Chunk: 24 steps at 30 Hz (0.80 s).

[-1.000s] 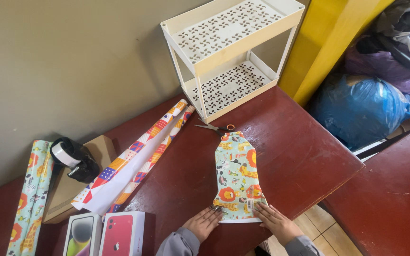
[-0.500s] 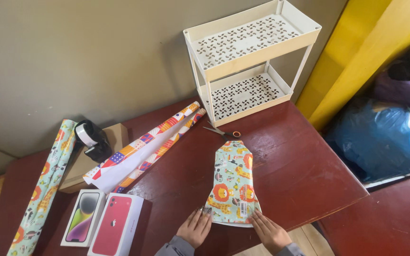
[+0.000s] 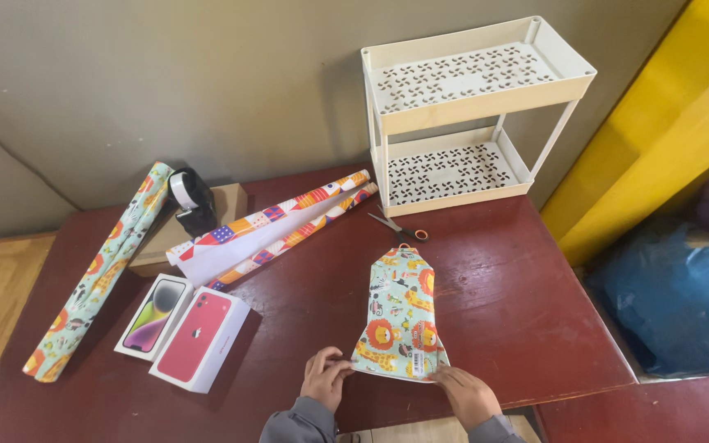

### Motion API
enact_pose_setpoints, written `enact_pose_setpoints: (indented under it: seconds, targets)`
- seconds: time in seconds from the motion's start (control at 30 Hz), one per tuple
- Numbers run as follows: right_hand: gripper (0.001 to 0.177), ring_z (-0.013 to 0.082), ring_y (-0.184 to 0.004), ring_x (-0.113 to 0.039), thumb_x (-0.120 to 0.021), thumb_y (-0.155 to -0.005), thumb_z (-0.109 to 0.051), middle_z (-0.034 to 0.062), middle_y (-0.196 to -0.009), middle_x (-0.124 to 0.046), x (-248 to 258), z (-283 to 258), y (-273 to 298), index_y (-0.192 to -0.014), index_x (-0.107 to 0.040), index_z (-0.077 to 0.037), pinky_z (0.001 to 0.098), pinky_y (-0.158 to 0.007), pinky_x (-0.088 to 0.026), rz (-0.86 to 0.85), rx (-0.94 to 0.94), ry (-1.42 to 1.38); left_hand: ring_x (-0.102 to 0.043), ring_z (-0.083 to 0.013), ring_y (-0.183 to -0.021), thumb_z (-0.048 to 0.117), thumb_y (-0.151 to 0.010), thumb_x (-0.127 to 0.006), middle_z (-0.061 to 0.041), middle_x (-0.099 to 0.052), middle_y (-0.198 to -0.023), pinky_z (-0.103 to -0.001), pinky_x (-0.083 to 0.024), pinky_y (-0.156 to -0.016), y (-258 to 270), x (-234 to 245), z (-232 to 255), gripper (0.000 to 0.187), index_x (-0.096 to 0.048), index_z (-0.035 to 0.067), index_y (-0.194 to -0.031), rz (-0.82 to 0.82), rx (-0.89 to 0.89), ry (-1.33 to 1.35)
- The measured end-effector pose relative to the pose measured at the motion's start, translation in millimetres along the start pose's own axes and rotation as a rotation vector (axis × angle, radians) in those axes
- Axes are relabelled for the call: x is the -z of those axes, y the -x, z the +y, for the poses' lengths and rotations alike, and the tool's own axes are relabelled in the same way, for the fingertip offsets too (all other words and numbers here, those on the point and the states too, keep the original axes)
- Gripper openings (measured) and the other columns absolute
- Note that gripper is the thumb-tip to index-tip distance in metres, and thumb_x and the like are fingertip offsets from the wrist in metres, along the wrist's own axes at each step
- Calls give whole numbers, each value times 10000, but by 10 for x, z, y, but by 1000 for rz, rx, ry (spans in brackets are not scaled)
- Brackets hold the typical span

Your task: The person wraps a small rectangular box with patterned wrapping paper on a wooden table. They fold the paper edges, smooth the surface, and secure the folds with adhesive tape. Scissors and a tape dispenser are visible nearby but not used during the clip.

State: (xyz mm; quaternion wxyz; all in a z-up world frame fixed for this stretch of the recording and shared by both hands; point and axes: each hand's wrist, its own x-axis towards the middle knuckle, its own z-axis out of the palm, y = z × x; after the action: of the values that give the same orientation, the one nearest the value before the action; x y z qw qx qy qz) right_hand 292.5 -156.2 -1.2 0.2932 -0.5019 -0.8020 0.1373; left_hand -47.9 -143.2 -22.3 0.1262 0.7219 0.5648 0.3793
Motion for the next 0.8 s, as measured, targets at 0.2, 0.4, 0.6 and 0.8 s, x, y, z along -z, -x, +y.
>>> enact_pose_setpoints:
  seconds: [0.2,0.4,0.6,0.8]
  targets:
    - [109,248,-993,-652,-802,-773,-131,87,-1187,-558,66,-58,-103,-875,-822,-99,371,-850,-570,110,-247,-202,-738,-174,-925,20,-816,-769,-47,-689,-1154,-308,-615,-751,56,-212,48,97,-742,46,-906,85,309,423]
    - [207,191,-1029,-661,-884,-692,-221,66,-1194,-537,-76,23,-194,-844,-807,-103,332,-794,-610,83,-538,-411,-732,-163,-762,83,-915,-725,-97,-775,-933,-314,-632,-708,55,-288,47,108,-742,-2,-979,-48,784,618]
    - [276,201,-996,-631,-959,-601,-283,56,-1076,-622,-87,158,-267,-767,-867,-82,363,-820,-560,106,-522,-273,-698,-146,-728,94,-950,-666,-102,-755,-896,-347,-667,-661,33,-431,-90,127,-702,-1,-1027,-93,921,727]
    - [314,181,-898,-663,-994,-599,-281,46,-1080,-612,-2,202,-292,-826,-879,-98,324,-791,-589,-88,-742,-450,-714,-149,-767,91,-925,-715,-92,-763,-872,-307,-636,-687,66,-414,-149,129,-718,13,-1029,-94,776,636]
